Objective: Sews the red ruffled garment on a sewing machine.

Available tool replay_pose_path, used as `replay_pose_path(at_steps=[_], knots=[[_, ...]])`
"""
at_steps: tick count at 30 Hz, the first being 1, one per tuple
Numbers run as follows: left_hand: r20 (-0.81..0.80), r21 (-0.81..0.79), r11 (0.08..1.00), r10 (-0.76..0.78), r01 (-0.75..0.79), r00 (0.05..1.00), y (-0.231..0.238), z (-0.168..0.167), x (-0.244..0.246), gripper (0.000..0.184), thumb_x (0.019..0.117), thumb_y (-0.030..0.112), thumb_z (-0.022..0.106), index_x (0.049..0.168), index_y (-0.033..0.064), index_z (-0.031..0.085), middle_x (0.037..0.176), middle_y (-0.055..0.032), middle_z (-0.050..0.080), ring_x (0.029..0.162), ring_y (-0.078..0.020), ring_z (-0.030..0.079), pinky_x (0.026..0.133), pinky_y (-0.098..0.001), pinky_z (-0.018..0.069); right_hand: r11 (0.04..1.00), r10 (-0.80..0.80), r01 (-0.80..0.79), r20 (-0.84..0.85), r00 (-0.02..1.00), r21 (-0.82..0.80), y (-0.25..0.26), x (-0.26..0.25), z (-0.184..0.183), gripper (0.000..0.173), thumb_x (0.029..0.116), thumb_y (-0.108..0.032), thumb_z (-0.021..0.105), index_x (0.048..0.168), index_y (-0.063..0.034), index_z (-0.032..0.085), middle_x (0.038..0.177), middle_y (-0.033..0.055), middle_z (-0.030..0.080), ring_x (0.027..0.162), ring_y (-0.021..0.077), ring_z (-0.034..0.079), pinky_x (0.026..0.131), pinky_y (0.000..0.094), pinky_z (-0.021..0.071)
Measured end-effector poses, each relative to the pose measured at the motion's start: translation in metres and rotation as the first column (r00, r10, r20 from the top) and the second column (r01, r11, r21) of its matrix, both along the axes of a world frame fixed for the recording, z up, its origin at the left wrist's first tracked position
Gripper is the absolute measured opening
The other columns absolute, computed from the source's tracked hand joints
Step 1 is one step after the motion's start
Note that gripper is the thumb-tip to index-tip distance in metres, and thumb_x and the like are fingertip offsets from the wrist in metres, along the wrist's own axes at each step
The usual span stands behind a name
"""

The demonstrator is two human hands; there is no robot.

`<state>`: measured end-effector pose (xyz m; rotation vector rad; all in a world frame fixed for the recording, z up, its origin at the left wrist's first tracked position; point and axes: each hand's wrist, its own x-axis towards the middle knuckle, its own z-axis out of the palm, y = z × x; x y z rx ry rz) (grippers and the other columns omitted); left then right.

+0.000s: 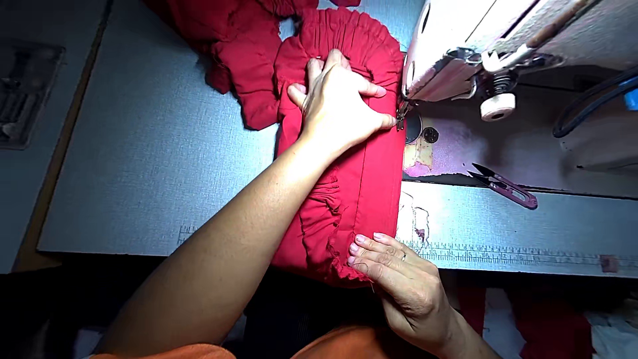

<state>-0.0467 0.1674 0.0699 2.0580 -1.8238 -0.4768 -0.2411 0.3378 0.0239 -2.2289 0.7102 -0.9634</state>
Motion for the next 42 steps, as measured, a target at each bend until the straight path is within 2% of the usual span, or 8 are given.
replay_pose_path(at_steps=[4,9,12,19,26,34,42], knots=[[-0.008,-0.042,0.999,0.014,-0.014,1.0,0.004,-0.004,-0.002,0.046,0.0674,0.063,0.081,0.106,0.0391,0.08,0.127,0.0005,0.055,0.131,-0.0249,0.04,0.099,-0.0583,0.0254,1.0,0.004,-0.005,-0.032,0.999,-0.007,-0.005,0.002,0.005,0.03,0.0987,-0.002,0.048,0.105,-0.0016,0.077,0.112,0.0128,0.078,0.12,0.022,0.069,0.114,0.0357,0.0464],[0.03,-0.042,0.999,0.004,-0.002,1.0,0.008,-0.006,0.0,0.062,0.0598,0.072,0.08,0.113,0.0396,0.079,0.132,0.0017,0.053,0.131,-0.0243,0.041,0.099,-0.0596,0.0255,0.998,-0.047,0.045,-0.062,0.997,-0.034,0.004,0.005,0.004,0.029,0.0982,-0.001,0.049,0.106,-0.0011,0.077,0.113,0.0128,0.078,0.121,0.0223,0.069,0.115,0.0361,0.0459],[0.035,-0.029,1.0,0.007,-0.006,0.999,0.012,-0.005,0.0,0.066,0.0594,0.072,0.081,0.116,0.0385,0.078,0.135,0.0015,0.052,0.133,-0.0249,0.04,0.1,-0.0603,0.0253,0.997,-0.045,0.04,-0.08,0.996,-0.06,0.002,0.006,0.005,0.028,0.097,0.0,0.051,0.106,-0.0019,0.077,0.112,0.0125,0.078,0.119,0.0217,0.07,0.114,0.0355,0.0466],[0.001,-0.039,0.997,0.062,-0.062,0.998,0.003,-0.004,-0.003,0.046,0.0643,0.066,0.082,0.104,0.0413,0.08,0.123,0.0005,0.054,0.13,-0.0247,0.041,0.099,-0.0585,0.0258,1.0,-0.014,0.012,-0.055,0.998,-0.027,-0.005,0.004,0.004,0.03,0.0979,-0.002,0.048,0.106,-0.001,0.077,0.112,0.0134,0.078,0.121,0.0226,0.069,0.114,0.0363,0.0465],[0.027,-0.048,0.997,0.064,-0.063,0.998,-0.001,-0.004,-0.004,0.045,0.064,0.068,0.081,0.102,0.0439,0.079,0.127,0.0004,0.056,0.133,-0.0246,0.041,0.099,-0.059,0.0259,0.998,-0.07,0.069,-0.045,0.997,-0.011,0.002,0.005,0.002,0.031,0.0999,-0.004,0.047,0.106,-0.001,0.077,0.112,0.0133,0.078,0.121,0.0225,0.069,0.114,0.0366,0.0461],[0.0,-0.028,0.996,0.081,-0.081,0.997,0.003,-0.002,-0.008,0.047,0.061,0.065,0.083,0.102,0.0427,0.078,0.133,0.0008,0.054,0.136,-0.0254,0.039,0.1,-0.059,0.0272,0.996,-0.04,0.037,-0.039,0.998,-0.075,0.0,0.002,-0.002,0.031,0.1003,-0.005,0.046,0.106,-0.0017,0.076,0.113,0.0133,0.077,0.122,0.0222,0.068,0.115,0.0372,0.0453],[-0.019,-0.063,0.994,0.092,-0.093,0.996,-0.005,-0.004,-0.005,0.036,0.0676,0.064,0.082,0.096,0.0419,0.081,0.12,0.0018,0.057,0.129,-0.0231,0.043,0.099,-0.0575,0.0259,0.995,-0.068,0.067,-0.017,0.998,-0.073,0.0,0.002,-0.007,0.03,0.1006,-0.005,0.047,0.104,-0.0041,0.076,0.112,0.0098,0.078,0.121,0.0185,0.068,0.115,0.0337,0.0444]])
